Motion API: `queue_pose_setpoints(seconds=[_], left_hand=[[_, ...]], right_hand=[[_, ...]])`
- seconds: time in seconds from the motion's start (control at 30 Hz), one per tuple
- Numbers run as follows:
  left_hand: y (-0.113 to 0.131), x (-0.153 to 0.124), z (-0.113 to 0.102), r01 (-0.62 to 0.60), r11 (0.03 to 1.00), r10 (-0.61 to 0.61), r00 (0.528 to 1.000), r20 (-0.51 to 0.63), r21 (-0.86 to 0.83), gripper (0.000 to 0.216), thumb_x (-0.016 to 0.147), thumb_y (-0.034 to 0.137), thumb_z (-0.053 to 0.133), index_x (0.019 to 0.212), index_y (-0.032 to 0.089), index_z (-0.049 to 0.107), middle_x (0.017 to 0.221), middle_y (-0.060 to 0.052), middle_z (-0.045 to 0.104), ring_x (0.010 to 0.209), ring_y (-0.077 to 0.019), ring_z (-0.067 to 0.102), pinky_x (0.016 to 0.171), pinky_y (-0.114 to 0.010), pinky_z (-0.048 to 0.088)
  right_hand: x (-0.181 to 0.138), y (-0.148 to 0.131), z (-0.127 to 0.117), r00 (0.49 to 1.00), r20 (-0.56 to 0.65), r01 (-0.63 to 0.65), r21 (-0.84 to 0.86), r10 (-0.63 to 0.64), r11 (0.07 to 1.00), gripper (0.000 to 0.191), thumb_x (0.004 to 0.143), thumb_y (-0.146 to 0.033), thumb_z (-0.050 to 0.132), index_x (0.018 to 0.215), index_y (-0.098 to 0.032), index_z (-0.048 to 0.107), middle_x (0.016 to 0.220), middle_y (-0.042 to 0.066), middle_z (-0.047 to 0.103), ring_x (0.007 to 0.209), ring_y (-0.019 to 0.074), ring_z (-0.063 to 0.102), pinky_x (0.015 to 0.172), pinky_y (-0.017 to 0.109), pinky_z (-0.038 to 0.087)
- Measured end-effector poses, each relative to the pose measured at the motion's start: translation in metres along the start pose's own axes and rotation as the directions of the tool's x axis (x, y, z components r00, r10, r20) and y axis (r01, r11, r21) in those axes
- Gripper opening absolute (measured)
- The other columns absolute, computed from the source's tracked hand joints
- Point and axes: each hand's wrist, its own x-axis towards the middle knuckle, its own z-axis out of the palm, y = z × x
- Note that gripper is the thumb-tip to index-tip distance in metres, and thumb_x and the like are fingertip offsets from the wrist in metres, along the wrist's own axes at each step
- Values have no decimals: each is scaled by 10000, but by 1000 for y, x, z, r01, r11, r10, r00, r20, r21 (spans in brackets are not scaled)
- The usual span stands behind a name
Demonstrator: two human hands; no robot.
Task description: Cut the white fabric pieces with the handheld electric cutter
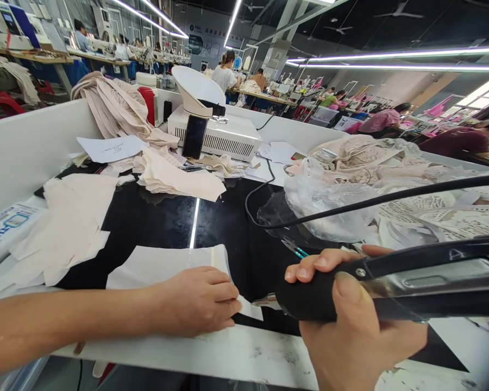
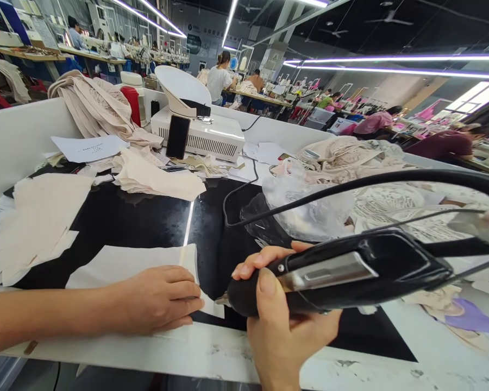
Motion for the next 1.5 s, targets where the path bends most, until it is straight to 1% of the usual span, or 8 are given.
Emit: queue_pose_setpoints(seconds=[0.13, 0.33, 0.67, 0.87, 1.0, 1.1, 1.37, 1.5], left_hand=[[0, 0, 0, 0, 1000, 0, 1000, 11, 0, 259, 1174, 268, 519, 1078, 111, 700, 990, -44, 679, 922, -205, 647, 943, -323, 569], [1, 0, -1, 9, 1000, -9, 1000, 8, 8, 195, 1138, 279, 625, 1122, 107, 713, 1006, -43, 706, 950, -209, 668, 944, -328, 577], [2, 0, -3, 6, 1000, -6, 1000, 23, 2, 219, 1158, 253, 554, 1131, 102, 710, 1000, -37, 703, 949, -205, 665, 961, -327, 581], [-1, 0, -1, -6, 1000, 6, 1000, 16, 1, 304, 1189, 264, 463, 1086, 112, 706, 1013, -48, 697, 945, -205, 653, 957, -331, 578], [-1, 1, -3, -20, 1000, 20, 1000, -2, 3, 368, 1200, 241, 398, 1081, 99, 716, 978, -51, 689, 919, -204, 640, 940, -331, 574], [1, 0, -4, -15, 1000, 15, 1000, 1, -4, 360, 1198, 247, 408, 1087, 99, 718, 991, -53, 689, 926, -207, 639, 939, -331, 577], [0, -1, -1, -6, 1000, 6, 1000, 10, -7, 297, 1184, 259, 473, 1112, 103, 716, 1030, -60, 711, 940, -216, 668, 937, -345, 601], [9, 4, -8, 18, 1000, -18, 999, -33, 1, 448, 1223, 251, 303, 1149, 136, 730, 1030, -47, 760, 953, -199, 723, 920, -329, 615]], right_hand=[[0, -3, -1, 1000, -5, -3, 28, 3, 1000, 376, 727, -240, 935, 1035, -271, 722, 714, -57, 688, 529, 171, 620, 446, 295, 589], [-9, -5, -3, 998, 59, -19, 63, 15, 998, 375, 761, -311, 957, 1061, -283, 734, 734, -50, 690, 537, 173, 619, 448, 292, 583], [-13, -4, -2, 992, 119, -58, 63, 50, 996, 386, 782, -308, 987, 1083, -287, 746, 761, -43, 713, 566, 165, 652, 492, 287, 615], [-10, -10, -10, 998, 55, -26, 35, 24, 999, 433, 738, -359, 1024, 1060, -297, 742, 733, -57, 705, 557, 170, 636, 478, 273, 617], [-11, -8, -12, 999, 44, -3, 33, 1, 999, 451, 722, -368, 1035, 1050, -282, 738, 724, -48, 715, 546, 174, 639, 478, 284, 628], [-12, -8, -10, 999, 49, -4, 35, 2, 999, 448, 720, -330, 1034, 1053, -276, 739, 730, -47, 724, 547, 167, 652, 481, 276, 633], [-10, 0, -10, 998, 64, 24, 44, -27, 999, 369, 810, -246, 946, 1096, -266, 714, 761, -49, 719, 554, 146, 669, 501, 260, 624], [-18, 8, -14, 998, 66, 15, -3, -15, 1000, 332, 895, -248, 859, 1157, -298, 662, 807, -55, 706, 566, 138, 681, 541, 265, 627]])
